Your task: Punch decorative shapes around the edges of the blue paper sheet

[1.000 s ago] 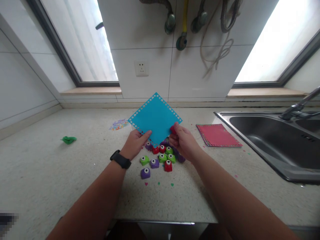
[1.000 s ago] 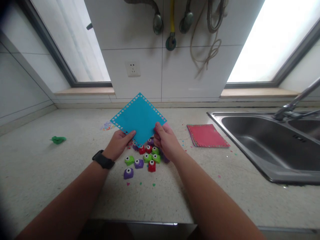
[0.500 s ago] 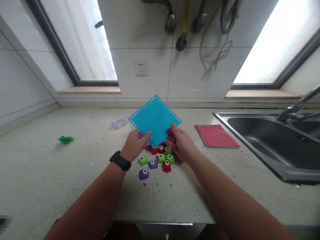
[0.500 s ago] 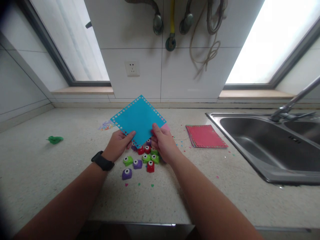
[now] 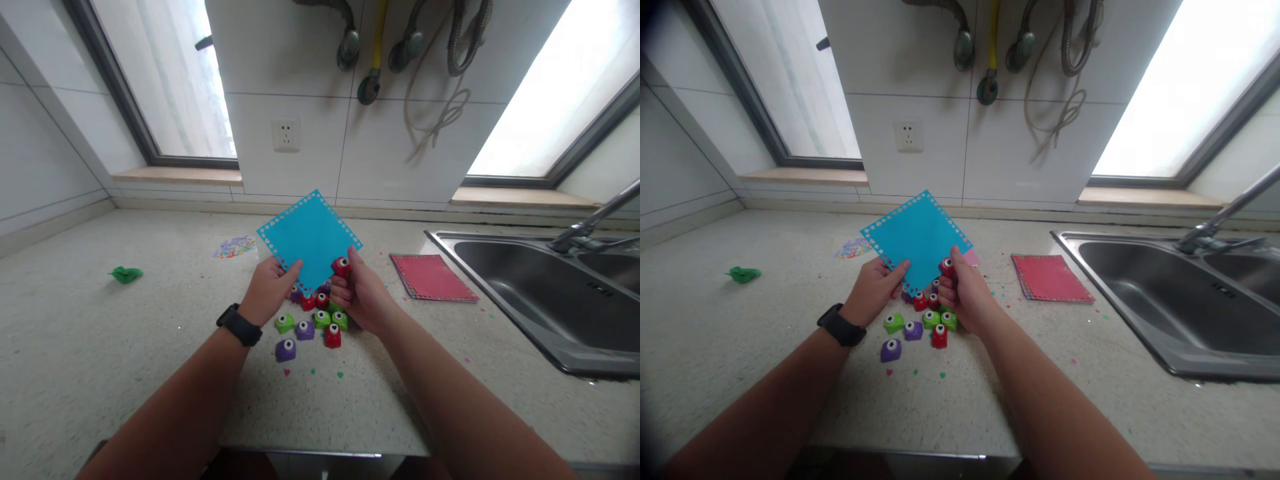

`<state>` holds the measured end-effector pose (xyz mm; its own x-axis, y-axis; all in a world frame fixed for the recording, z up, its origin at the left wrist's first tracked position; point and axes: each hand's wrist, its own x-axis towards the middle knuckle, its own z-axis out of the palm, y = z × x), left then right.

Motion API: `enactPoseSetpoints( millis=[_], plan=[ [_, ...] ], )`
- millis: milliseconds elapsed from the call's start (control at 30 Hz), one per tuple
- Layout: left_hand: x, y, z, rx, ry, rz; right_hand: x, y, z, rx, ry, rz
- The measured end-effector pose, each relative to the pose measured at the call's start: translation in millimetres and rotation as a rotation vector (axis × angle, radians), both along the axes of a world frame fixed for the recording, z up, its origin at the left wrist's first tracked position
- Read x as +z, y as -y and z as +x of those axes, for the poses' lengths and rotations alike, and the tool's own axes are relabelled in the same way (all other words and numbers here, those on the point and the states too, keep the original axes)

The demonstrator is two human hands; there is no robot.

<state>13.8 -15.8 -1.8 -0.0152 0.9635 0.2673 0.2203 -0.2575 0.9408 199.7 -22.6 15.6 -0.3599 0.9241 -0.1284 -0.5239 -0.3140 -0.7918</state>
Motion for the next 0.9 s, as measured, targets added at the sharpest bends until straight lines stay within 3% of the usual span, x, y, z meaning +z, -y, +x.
enactPoseSetpoints(
  millis=[167, 467, 900],
  plan=[
    [0.6, -0.6, -1.2, 0.009, -0.001, -0.010, 2.3, 2.2, 1.9, 0.015, -0.019, 0.041],
    [4.9, 5.0, 5.3, -0.100, 0.114, -0.058, -2.2, 2.0, -1.3, 0.031, 0.004, 0.030],
    [10.2, 10.8, 11.2, 0.009, 0.083, -0.088, -0.5, 10.6, -9.5, 0.078, 0.061, 0.035]
  ],
)
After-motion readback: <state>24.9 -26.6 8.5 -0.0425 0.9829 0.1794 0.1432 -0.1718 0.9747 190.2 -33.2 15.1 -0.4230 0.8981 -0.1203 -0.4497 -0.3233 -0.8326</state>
